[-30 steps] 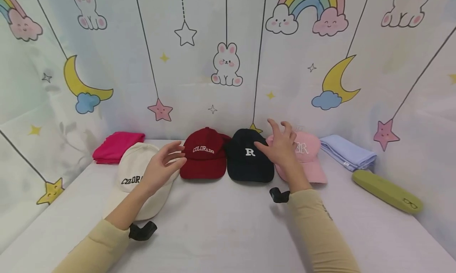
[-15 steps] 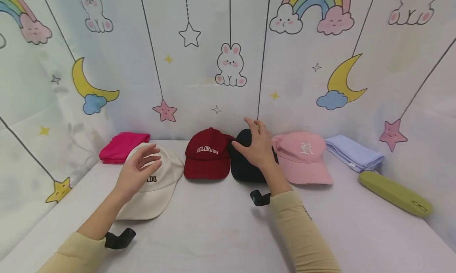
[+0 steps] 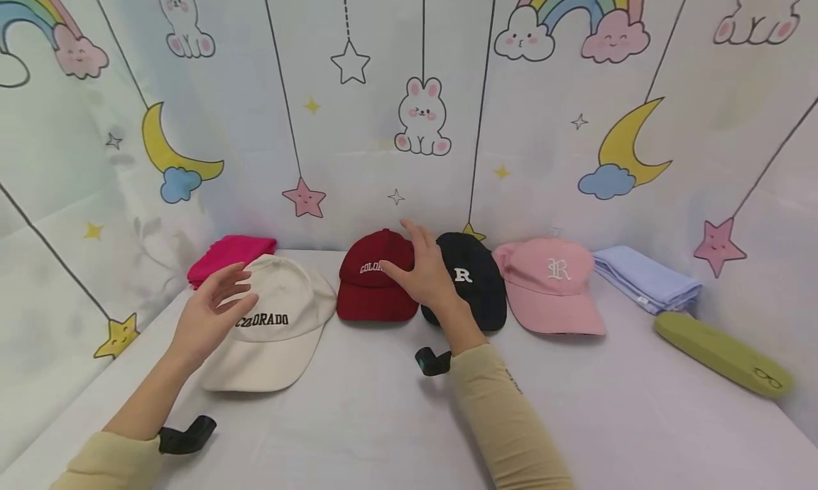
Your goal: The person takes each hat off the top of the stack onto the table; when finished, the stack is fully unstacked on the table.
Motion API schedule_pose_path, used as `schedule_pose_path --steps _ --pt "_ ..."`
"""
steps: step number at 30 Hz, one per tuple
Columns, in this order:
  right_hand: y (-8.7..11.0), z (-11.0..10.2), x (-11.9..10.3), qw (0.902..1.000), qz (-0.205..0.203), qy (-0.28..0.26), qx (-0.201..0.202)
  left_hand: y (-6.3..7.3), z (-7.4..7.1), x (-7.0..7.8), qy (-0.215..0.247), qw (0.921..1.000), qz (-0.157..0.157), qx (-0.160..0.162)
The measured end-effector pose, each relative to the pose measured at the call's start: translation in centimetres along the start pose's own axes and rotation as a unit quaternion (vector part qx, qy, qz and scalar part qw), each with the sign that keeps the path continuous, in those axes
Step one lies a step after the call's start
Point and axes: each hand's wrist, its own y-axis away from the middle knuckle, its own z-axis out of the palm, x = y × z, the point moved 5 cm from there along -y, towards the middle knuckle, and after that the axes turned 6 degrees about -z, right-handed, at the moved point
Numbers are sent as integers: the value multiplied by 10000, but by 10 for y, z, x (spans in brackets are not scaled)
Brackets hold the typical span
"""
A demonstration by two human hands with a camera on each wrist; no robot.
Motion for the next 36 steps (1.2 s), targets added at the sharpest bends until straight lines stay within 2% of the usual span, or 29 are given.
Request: schedule_pose_path --steps 11,14,18,21,25,28,36 --pt "-10 45 -16 9976 185 -582 -314 3 -22 -20 -612 9978 -230 99" --pt "-14 56 -20 9968 220 -669 -368 4 -28 -26 -743 9964 -399 63" --pt "-17 70 -26 9957 210 -796 -424 4 -34 -35 -966 9917 -843 -121" --pt "-19 80 -29 9951 217 -833 -493 7 -38 -42 -1232 9844 -1218 -314" --pt "-21 94 -32 9934 292 -928 -601 12 -39 -50 -1289 9765 -1610 -620" --pt "-22 105 -33 9910 385 -1076 -696 16 -38 -55 -1216 9740 -1749 -774" --pt "-25 129 -38 9855 589 -1284 -942 20 -38 -58 -1169 9726 -1815 -866"
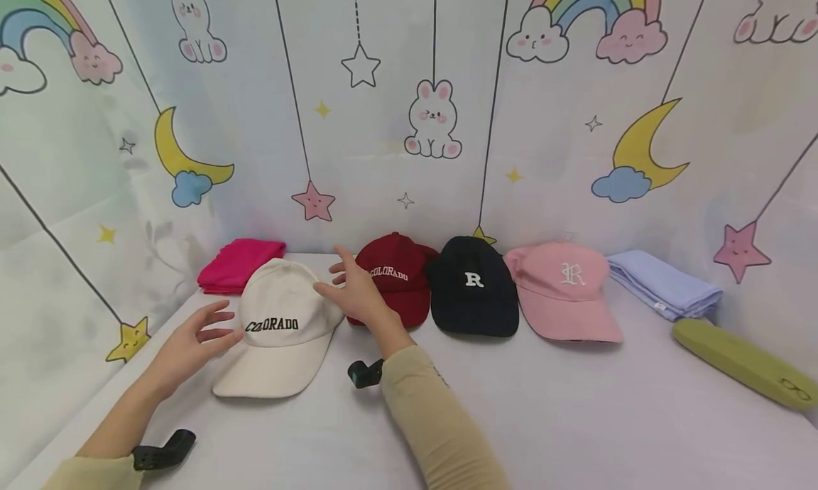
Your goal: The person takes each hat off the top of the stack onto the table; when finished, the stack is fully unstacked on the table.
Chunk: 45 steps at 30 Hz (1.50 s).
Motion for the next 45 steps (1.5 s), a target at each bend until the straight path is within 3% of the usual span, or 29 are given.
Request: schedule_pose_path --steps 9,24,32,45 --pt "3 13 4 9990 436 50 -127 1 2 -6 -64 9999 -100 -106" --pt "1 28 4 9975 469 259 -467 1 2 -10 -230 9992 -254 -210" --pt "1 27 -1 9997 187 -19 -174 2 2 -14 -259 9982 -447 -305" --pt "-1 26 -25 9963 -700 -475 143 1 -5 -15 -314 9973 -604 -287"
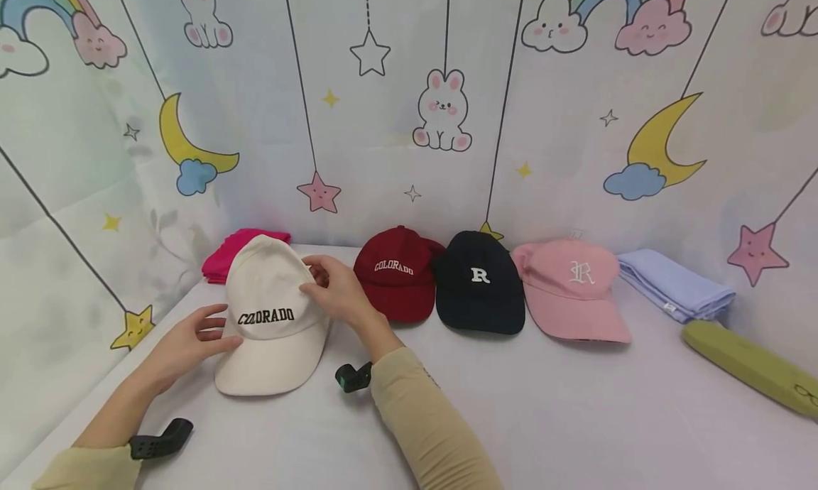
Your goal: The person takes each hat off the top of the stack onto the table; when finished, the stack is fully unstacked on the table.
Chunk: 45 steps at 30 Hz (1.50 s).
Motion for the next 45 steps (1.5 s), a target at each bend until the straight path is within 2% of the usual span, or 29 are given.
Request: schedule_pose_path --steps 4,8,12,21,29,45 --pt "-1 1 -3 10000 -21 60 47 1 -2 1 5 9999 36 116" --pt "-1 0 -3 9997 201 157 26 0 -3 1 8 9996 122 268" --pt "-1 -3 -1 9988 440 193 -82 -1 0 2 -17 9989 255 389" --pt "-9 -12 2 9962 630 422 -424 -11 5 6 16 9974 434 576" --pt "-23 -22 6 9921 1062 146 -657 -24 5 15 -34 9955 436 842" --pt "-34 -33 24 9902 1226 -457 -483 -53 7 24 84 9928 556 1055"
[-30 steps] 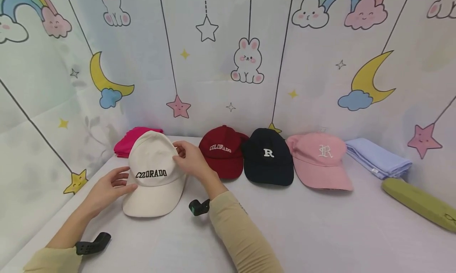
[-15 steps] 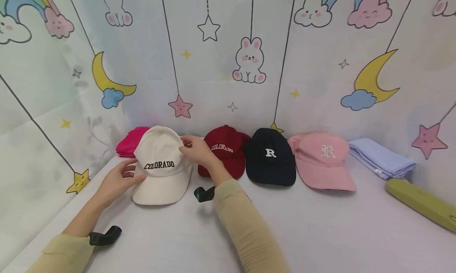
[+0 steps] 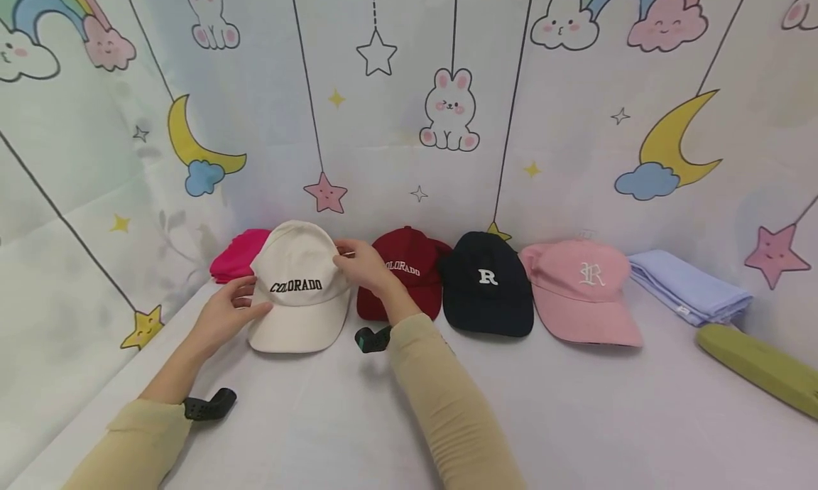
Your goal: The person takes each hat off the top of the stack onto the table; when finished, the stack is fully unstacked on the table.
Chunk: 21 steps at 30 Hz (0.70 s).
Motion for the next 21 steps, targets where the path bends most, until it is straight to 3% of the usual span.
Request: schedule_pose_path --steps 7,15,21 --pt "-1 -6 5 9999 -54 -92 131 -13 8 3 -63 9998 -197 -27" --pt "-2 -8 7 9993 -78 -238 292 -25 18 6 -68 9997 -134 -216" --pt "-3 -5 8 9988 -67 -341 339 -27 19 6 -115 9991 -93 -395"
